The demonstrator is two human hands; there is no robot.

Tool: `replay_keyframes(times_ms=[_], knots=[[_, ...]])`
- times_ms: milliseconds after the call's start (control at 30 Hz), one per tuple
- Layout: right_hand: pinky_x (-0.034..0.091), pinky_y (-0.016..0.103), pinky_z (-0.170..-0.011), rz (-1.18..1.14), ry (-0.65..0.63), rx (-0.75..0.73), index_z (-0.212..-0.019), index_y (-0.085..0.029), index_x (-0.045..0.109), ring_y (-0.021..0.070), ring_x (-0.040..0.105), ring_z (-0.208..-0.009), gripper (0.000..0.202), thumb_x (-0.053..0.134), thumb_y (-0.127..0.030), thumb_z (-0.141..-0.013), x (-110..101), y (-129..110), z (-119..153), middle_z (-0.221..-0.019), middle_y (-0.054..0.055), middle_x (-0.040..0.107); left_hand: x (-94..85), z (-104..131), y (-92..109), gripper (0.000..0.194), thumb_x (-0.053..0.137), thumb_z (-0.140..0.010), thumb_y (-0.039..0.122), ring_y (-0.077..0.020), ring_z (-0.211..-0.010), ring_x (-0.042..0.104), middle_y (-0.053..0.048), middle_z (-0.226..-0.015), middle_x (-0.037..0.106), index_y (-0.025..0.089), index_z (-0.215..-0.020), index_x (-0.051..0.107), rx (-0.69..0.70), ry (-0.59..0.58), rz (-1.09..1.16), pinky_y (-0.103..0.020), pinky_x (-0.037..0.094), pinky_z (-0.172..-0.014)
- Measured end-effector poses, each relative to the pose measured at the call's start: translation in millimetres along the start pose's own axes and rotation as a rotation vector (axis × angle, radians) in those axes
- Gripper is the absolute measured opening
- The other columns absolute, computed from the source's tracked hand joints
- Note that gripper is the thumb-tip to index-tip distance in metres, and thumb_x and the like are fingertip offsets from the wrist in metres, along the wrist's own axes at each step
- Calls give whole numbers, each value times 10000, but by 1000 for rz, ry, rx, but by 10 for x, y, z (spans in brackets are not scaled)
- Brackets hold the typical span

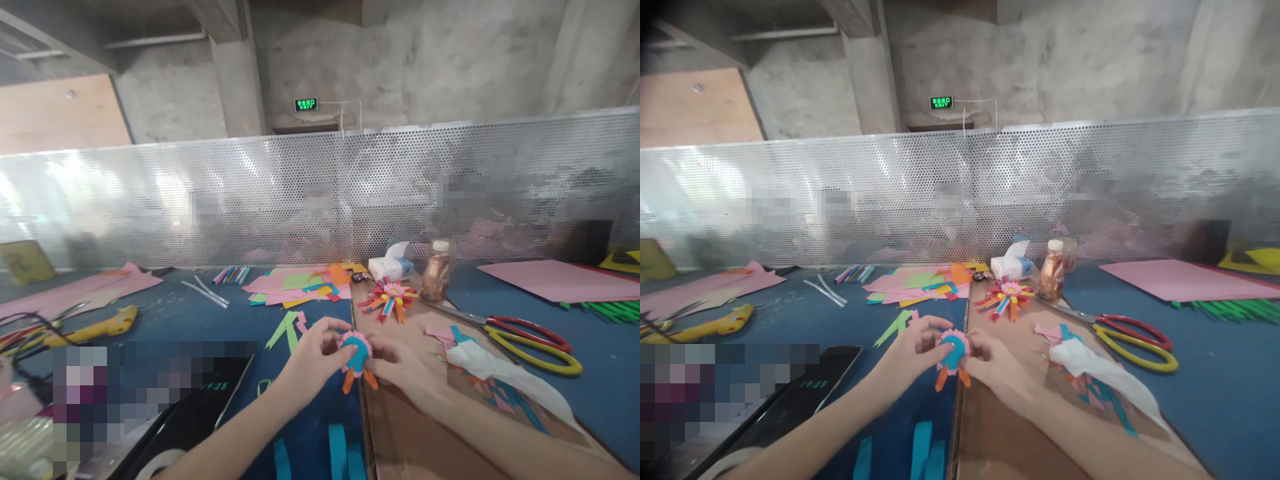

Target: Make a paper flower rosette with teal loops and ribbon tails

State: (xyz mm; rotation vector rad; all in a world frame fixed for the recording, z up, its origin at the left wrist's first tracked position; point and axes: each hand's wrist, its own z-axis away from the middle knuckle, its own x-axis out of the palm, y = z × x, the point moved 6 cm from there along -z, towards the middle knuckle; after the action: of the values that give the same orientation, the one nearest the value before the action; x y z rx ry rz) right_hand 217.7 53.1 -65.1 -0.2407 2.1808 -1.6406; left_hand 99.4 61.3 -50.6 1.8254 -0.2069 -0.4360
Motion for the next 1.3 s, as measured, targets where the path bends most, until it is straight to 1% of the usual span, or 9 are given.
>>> replay_keyframes(times_ms=[133,267,400,767,867,933,1000,1167,1300], knots=[[379,242,-662,14,2,24,-736,-160,589,150,507,-756,92,516,-215,-718,-13,46,-7,-775,5,530,-2,-2,-11,273,551,-715,271,-154,-657,596,-32,-733,628,145,-932,446,2,-2,-2,-263,457,-577],[383,239,-616,1,-29,-13,-747,-155,590,145,505,-725,104,526,-230,-712,-4,71,-25,-786,13,526,-2,-2,-23,269,544,-720,261,-157,-662,599,-29,-720,629,142,-940,444,-6,-8,11,-264,455,-578],[387,246,-628,11,-33,-13,-750,-158,590,146,503,-726,100,528,-227,-711,-9,73,-34,-770,10,517,-5,2,-17,264,545,-719,248,-151,-658,597,-31,-736,629,143,-941,448,-6,-5,9,-259,454,-576],[385,259,-678,63,-23,-65,-739,-161,605,154,511,-764,95,534,-223,-725,-22,78,-44,-812,17,533,-9,5,-29,275,559,-706,253,-146,-645,592,-26,-732,620,143,-935,454,-23,7,10,-259,456,-579],[377,233,-611,16,-36,-22,-751,-161,605,129,502,-694,108,537,-241,-728,-13,96,-39,-768,7,525,-12,-4,-46,277,560,-706,259,-148,-639,594,-22,-719,621,146,-934,452,-32,4,24,-261,456,-578],[356,214,-545,-41,-46,31,-770,-162,600,107,482,-631,125,535,-262,-732,-7,121,-30,-743,-1,515,-12,-9,-53,276,560,-708,263,-149,-636,594,-20,-713,621,146,-934,453,-33,2,32,-260,453,-575],[334,203,-513,-76,-54,59,-775,-163,594,96,465,-608,133,531,-273,-735,-2,136,-20,-745,-3,508,-12,-12,-53,274,560,-710,263,-145,-630,593,-18,-706,621,146,-933,452,-30,0,37,-257,451,-573],[343,205,-577,-57,-51,31,-771,-161,592,118,480,-711,113,547,-250,-720,-14,134,-17,-779,1,501,-11,-11,-41,279,566,-712,283,-138,-610,591,-18,-696,624,141,-924,453,-26,6,43,-251,453,-564],[349,211,-588,-16,-47,-6,-754,-157,597,111,474,-687,113,547,-252,-723,-24,118,-28,-769,-1,495,-10,-7,-48,293,568,-713,304,-139,-619,592,-12,-692,622,145,-930,453,-31,5,50,-252,454,-573]])
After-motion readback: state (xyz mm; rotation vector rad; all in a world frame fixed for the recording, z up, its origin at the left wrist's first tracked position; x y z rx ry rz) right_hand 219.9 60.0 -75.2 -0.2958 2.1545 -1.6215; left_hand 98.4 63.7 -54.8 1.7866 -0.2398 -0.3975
